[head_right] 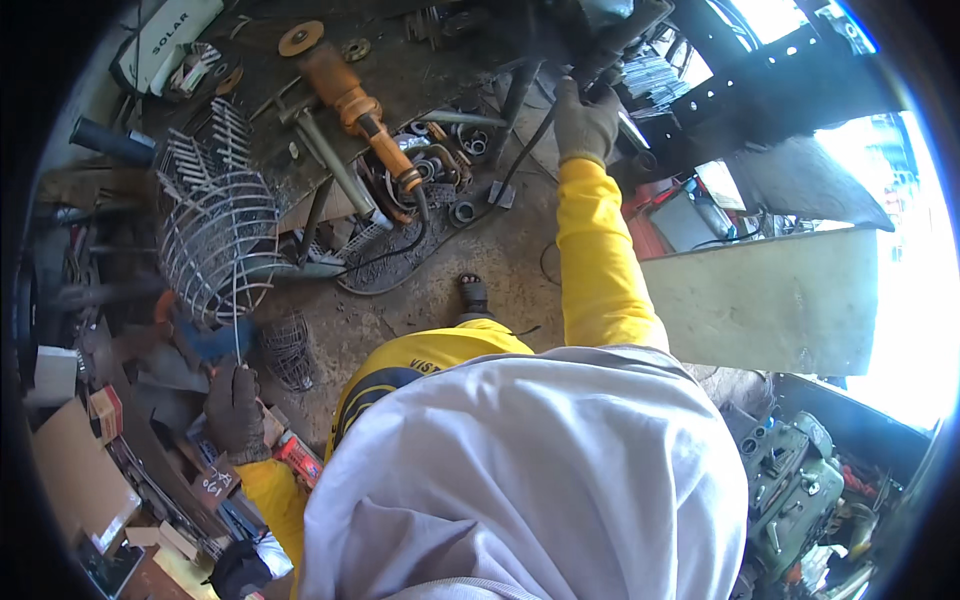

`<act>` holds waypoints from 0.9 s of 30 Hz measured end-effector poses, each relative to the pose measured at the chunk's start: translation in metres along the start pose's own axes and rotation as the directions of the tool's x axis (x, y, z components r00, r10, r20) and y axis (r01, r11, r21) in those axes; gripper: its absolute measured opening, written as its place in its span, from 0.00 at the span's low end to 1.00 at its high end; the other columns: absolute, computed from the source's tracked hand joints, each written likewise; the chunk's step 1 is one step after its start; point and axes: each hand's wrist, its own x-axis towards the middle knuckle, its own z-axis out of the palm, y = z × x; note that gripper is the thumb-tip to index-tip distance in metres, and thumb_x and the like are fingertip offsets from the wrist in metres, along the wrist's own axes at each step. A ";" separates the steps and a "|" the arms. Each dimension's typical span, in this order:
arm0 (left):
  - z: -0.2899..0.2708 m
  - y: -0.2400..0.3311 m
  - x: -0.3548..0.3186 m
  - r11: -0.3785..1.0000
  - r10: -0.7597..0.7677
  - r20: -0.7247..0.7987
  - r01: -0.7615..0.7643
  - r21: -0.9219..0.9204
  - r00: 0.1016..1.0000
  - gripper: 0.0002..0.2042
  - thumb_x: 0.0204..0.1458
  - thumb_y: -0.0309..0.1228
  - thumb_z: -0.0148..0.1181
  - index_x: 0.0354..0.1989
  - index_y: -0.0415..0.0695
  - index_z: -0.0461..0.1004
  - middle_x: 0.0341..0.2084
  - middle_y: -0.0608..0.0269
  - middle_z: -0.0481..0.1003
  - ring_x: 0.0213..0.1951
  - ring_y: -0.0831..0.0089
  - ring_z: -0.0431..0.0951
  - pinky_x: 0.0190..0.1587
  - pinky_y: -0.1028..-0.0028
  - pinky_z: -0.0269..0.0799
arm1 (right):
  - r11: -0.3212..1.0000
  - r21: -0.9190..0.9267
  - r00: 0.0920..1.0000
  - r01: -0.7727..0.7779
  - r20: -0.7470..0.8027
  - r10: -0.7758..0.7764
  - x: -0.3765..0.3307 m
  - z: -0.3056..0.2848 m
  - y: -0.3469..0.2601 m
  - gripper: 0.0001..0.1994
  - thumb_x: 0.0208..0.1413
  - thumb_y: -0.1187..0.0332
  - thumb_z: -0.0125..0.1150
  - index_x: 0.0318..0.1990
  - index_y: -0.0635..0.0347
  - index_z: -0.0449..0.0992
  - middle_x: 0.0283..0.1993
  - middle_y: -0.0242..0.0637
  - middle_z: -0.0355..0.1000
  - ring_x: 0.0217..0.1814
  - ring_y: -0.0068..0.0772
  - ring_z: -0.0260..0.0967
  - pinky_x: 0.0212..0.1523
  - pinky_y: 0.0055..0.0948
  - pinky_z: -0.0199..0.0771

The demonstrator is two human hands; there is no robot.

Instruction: The person welds points on a wire cage structure using a welding rod and then uses a hammer to knock off slag and strike a large metal pipe part.

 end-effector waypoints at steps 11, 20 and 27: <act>-0.005 0.035 0.000 0.998 -0.001 0.005 0.001 -0.060 1.000 0.11 0.59 0.30 0.64 0.44 0.36 0.80 0.31 0.57 0.81 0.31 0.72 0.79 0.37 0.73 0.74 | 0.973 -0.226 0.998 0.044 -0.035 -0.053 0.021 0.029 0.013 0.32 0.51 0.45 0.70 0.55 0.63 0.78 0.51 0.53 0.80 0.59 0.55 0.76 0.60 0.48 0.71; -0.005 0.019 -0.001 0.965 0.209 -0.036 -0.200 0.169 0.977 0.11 0.55 0.31 0.67 0.43 0.39 0.80 0.40 0.52 0.81 0.40 0.54 0.81 0.45 0.63 0.75 | 0.894 0.409 0.981 0.180 -0.143 -0.132 0.007 -0.030 -0.077 0.16 0.53 0.66 0.66 0.39 0.75 0.81 0.38 0.50 0.82 0.39 0.36 0.80 0.42 0.33 0.81; -0.008 0.020 -0.002 0.985 0.133 -0.004 -0.132 0.110 0.991 0.11 0.57 0.32 0.66 0.44 0.38 0.81 0.38 0.51 0.81 0.39 0.58 0.82 0.43 0.65 0.76 | 0.671 0.723 0.780 -0.166 0.512 -0.359 -0.034 -0.091 -0.062 0.15 0.59 0.70 0.59 0.51 0.68 0.76 0.37 0.45 0.78 0.33 0.32 0.77 0.34 0.29 0.77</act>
